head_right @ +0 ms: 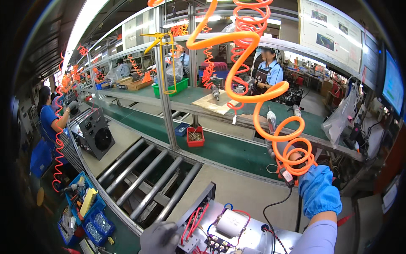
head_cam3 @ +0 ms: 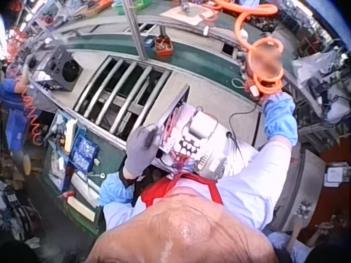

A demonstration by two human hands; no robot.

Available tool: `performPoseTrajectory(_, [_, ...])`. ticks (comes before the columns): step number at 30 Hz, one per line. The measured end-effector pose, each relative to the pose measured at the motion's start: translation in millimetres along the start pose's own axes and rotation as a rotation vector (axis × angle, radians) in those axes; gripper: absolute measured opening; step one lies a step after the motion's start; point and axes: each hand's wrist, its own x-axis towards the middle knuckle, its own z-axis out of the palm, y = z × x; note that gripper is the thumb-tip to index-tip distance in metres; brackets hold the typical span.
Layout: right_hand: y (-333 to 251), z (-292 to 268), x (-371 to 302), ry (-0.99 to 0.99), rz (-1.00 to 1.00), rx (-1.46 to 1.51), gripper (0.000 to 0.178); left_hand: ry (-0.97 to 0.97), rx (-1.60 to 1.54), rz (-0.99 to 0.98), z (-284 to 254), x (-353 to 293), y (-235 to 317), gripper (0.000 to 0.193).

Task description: Assembling components and wiring an industrial electronic power unit on a production line.

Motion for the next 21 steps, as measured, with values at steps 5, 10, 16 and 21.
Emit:
performPoseTrajectory(5, [-15.0,2.3,-71.7,-0.208,0.085,0.597,0.019,-0.008,0.003,0.030,5.0,-3.2,-7.0,0.021])
performPoseTrajectory(10, [-35.0,-5.1,-191.4,-0.194,0.057,0.256,0.020,-0.121,0.224,0.141,-8.1,11.1,6.8,0.024])
performPoseTrajectory(16, [-14.0,-1.9,-313.6,-0.040,-0.660,-0.301,0.031,-0.407,-1.099,-0.601,8.3,64.2,62.3,0.050])
performPoseTrajectory(21, [1.8,-0.3,-352.1,-0.328,-0.846,-0.514,0.079,-0.467,-1.224,-0.602,38.5,56.6,101.7,0.042])
